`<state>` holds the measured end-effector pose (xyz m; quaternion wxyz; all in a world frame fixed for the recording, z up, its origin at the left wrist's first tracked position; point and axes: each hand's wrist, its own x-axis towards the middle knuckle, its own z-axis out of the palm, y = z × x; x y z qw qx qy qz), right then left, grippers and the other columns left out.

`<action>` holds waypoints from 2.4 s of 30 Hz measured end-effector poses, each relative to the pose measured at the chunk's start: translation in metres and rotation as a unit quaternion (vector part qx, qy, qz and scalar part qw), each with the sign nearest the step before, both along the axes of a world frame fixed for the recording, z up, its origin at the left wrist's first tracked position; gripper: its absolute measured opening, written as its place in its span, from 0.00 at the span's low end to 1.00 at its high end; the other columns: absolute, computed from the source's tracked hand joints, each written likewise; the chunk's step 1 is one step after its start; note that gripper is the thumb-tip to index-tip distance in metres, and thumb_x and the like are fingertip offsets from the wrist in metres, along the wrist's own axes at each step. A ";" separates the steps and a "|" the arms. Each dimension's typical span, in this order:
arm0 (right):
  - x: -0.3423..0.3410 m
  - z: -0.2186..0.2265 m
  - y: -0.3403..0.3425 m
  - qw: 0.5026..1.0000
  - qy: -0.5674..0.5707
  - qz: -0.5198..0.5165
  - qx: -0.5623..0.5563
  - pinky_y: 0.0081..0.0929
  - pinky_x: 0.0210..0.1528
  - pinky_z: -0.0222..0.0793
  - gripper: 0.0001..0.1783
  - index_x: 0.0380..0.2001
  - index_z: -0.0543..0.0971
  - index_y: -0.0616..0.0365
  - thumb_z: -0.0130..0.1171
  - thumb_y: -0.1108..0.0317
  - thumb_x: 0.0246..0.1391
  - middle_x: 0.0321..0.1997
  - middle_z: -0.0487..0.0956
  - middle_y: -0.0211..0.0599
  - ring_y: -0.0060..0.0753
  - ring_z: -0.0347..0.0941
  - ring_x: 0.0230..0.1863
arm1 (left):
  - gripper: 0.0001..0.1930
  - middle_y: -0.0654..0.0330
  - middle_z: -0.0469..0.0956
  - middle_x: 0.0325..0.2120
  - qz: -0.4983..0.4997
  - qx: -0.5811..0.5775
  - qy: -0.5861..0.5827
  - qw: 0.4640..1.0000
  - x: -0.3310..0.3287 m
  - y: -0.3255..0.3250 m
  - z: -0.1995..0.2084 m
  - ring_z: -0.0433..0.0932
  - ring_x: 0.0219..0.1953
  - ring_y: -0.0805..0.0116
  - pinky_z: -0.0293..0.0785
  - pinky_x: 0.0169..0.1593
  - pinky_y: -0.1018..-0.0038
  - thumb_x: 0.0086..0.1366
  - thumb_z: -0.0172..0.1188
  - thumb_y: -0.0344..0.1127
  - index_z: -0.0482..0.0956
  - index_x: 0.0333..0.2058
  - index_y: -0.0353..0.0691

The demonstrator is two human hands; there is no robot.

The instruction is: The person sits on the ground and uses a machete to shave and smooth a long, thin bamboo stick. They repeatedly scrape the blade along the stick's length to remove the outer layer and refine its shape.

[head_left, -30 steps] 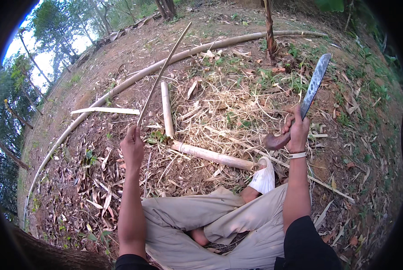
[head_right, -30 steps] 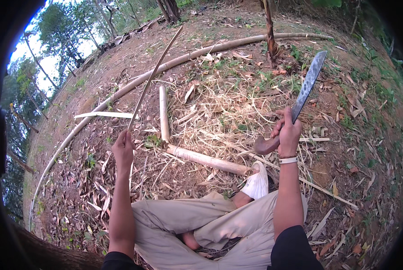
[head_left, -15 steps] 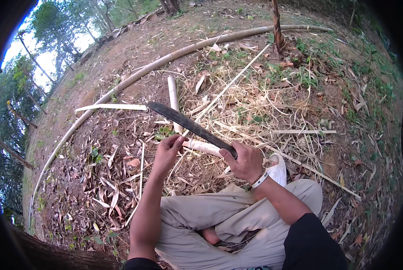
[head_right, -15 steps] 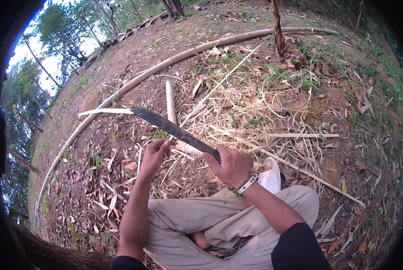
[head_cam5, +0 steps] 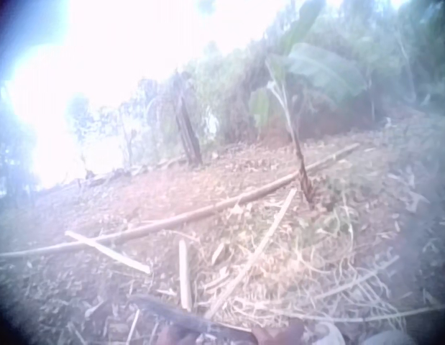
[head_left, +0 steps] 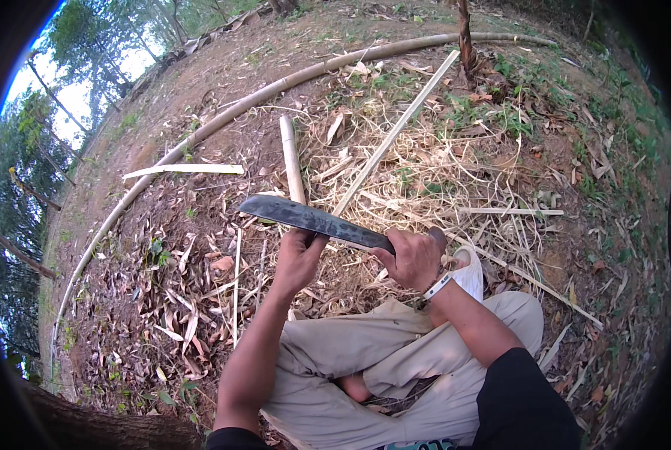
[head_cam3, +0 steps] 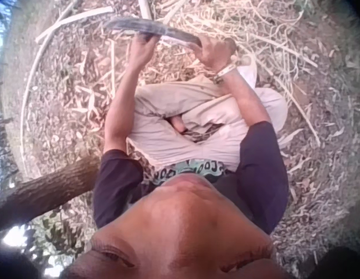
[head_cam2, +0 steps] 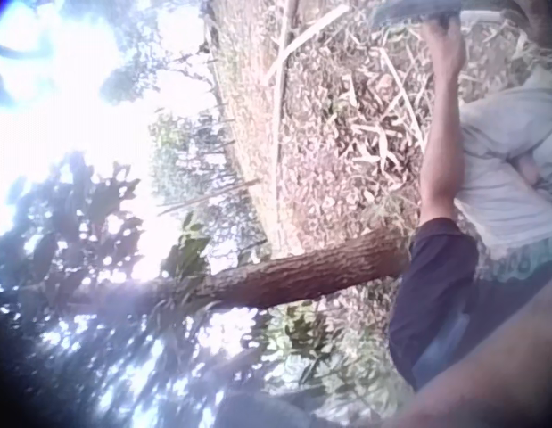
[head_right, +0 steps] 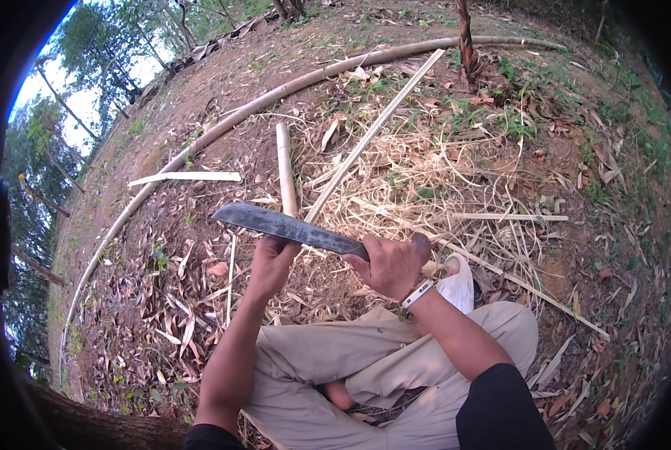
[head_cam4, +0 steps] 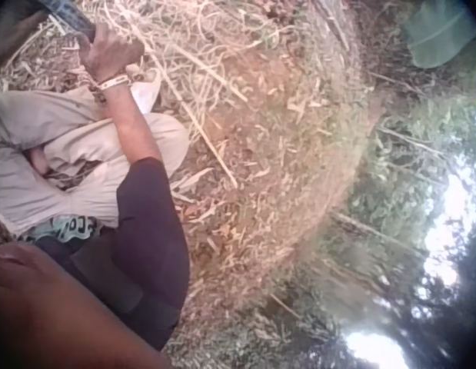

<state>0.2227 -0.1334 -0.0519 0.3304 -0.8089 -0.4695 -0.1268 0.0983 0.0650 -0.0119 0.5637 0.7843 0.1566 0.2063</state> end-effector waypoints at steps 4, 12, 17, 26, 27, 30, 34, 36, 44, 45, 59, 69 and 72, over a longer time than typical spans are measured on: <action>0.028 -0.007 -0.016 0.997 -0.074 -0.018 0.020 0.36 0.18 0.67 0.32 0.20 0.72 0.53 0.48 0.34 0.58 0.13 0.73 0.39 0.42 0.74 0.15 | 0.07 0.65 0.74 0.22 -0.017 0.030 0.044 0.998 0.005 -0.009 0.015 0.66 0.25 0.80 0.62 0.28 0.77 0.67 0.55 0.28 0.79 0.38 0.30; 0.066 -0.001 -0.046 0.993 -0.106 -0.046 -0.008 0.39 0.20 0.68 0.33 0.23 0.73 0.54 0.46 0.32 0.58 0.15 0.74 0.41 0.45 0.74 0.16 | 0.13 0.67 0.72 0.22 -0.014 0.008 0.098 0.995 -0.009 -0.003 0.038 0.64 0.25 0.80 0.61 0.28 0.77 0.70 0.55 0.37 0.80 0.41 0.32; 0.202 -0.015 -0.138 0.894 0.174 -0.413 -0.011 0.55 0.46 0.66 0.47 0.28 0.80 0.70 0.31 0.31 0.62 0.32 0.78 0.67 0.69 0.73 0.40 | 0.13 0.71 0.69 0.19 -0.011 -0.037 0.171 0.985 -0.113 0.011 0.050 0.62 0.22 0.83 0.58 0.25 0.80 0.70 0.55 0.39 0.80 0.33 0.34; 0.036 0.051 -0.035 0.977 0.205 0.004 0.059 0.41 0.19 0.59 0.36 0.21 0.76 0.58 0.44 0.34 0.61 0.10 0.69 0.36 0.41 0.67 0.13 | 0.08 0.63 0.70 0.19 0.032 -0.278 0.181 0.943 -0.112 -0.036 0.066 0.63 0.13 0.77 0.58 0.17 0.82 0.72 0.48 0.36 0.70 0.39 0.39; 0.018 0.045 -0.034 0.984 0.175 0.031 0.018 0.42 0.19 0.62 0.34 0.23 0.76 0.57 0.45 0.35 0.61 0.12 0.71 0.38 0.43 0.70 0.14 | 0.08 0.63 0.70 0.19 0.016 -0.302 0.176 0.937 -0.110 -0.037 0.057 0.60 0.12 0.79 0.56 0.16 0.83 0.72 0.48 0.36 0.71 0.39 0.39; -0.013 0.031 -0.047 0.992 0.082 0.076 -0.056 0.42 0.20 0.67 0.32 0.24 0.77 0.54 0.47 0.34 0.59 0.13 0.74 0.39 0.45 0.75 0.17 | 0.10 0.68 0.64 0.17 0.010 -0.360 0.162 0.919 -0.092 -0.060 0.053 0.53 0.12 0.84 0.47 0.15 0.84 0.73 0.47 0.38 0.72 0.39 0.39; -0.021 0.013 -0.065 0.997 0.041 0.061 -0.033 0.41 0.19 0.67 0.34 0.21 0.76 0.52 0.47 0.32 0.57 0.11 0.73 0.38 0.43 0.74 0.16 | 0.15 0.74 0.57 0.15 -0.008 -0.270 0.192 0.944 -0.079 -0.088 0.038 0.52 0.13 0.86 0.48 0.16 0.84 0.75 0.45 0.43 0.69 0.30 0.41; -0.013 -0.003 -0.072 0.997 0.001 0.062 -0.040 0.41 0.19 0.67 0.34 0.19 0.76 0.53 0.48 0.31 0.56 0.10 0.72 0.38 0.42 0.74 0.15 | 0.17 0.75 0.55 0.14 0.000 -0.242 0.196 0.950 -0.082 -0.102 0.030 0.51 0.13 0.86 0.47 0.16 0.83 0.75 0.44 0.44 0.67 0.28 0.42; 0.004 -0.002 -0.071 0.999 0.022 0.028 -0.030 0.43 0.23 0.70 0.37 0.21 0.78 0.55 0.45 0.30 0.56 0.12 0.74 0.44 0.48 0.75 0.17 | 0.16 0.77 0.54 0.15 0.033 -0.242 0.171 0.955 -0.141 -0.115 0.044 0.49 0.13 0.87 0.44 0.16 0.83 0.74 0.47 0.46 0.65 0.28 0.44; 0.019 0.000 -0.074 0.996 0.061 -0.043 -0.057 0.45 0.23 0.69 0.37 0.22 0.79 0.56 0.45 0.31 0.58 0.13 0.74 0.46 0.50 0.76 0.19 | 0.17 0.76 0.54 0.14 0.030 -0.259 0.191 0.946 -0.161 -0.112 0.043 0.50 0.13 0.87 0.46 0.16 0.83 0.74 0.47 0.46 0.65 0.27 0.43; -0.019 0.026 -0.054 0.979 0.183 0.059 0.066 0.41 0.21 0.62 0.31 0.21 0.75 0.59 0.48 0.41 0.62 0.14 0.72 0.44 0.49 0.71 0.18 | 0.16 0.77 0.54 0.14 0.081 -0.224 0.148 0.960 -0.163 -0.087 0.040 0.49 0.13 0.87 0.43 0.15 0.83 0.74 0.47 0.44 0.67 0.28 0.42; -0.006 0.002 -0.070 0.993 -0.005 0.113 0.026 0.37 0.22 0.69 0.36 0.22 0.78 0.55 0.50 0.28 0.52 0.14 0.75 0.39 0.43 0.75 0.16 | 0.17 0.73 0.58 0.14 0.045 -0.118 0.150 0.981 -0.150 -0.120 0.045 0.52 0.13 0.85 0.48 0.16 0.82 0.75 0.45 0.43 0.65 0.26 0.42; 0.004 0.002 -0.071 0.991 -0.031 0.125 0.044 0.36 0.23 0.70 0.39 0.25 0.78 0.58 0.50 0.26 0.50 0.14 0.75 0.40 0.43 0.75 0.17 | 0.17 0.72 0.58 0.14 0.031 -0.101 0.148 0.983 -0.174 -0.124 0.046 0.53 0.12 0.84 0.48 0.15 0.81 0.75 0.44 0.41 0.65 0.26 0.41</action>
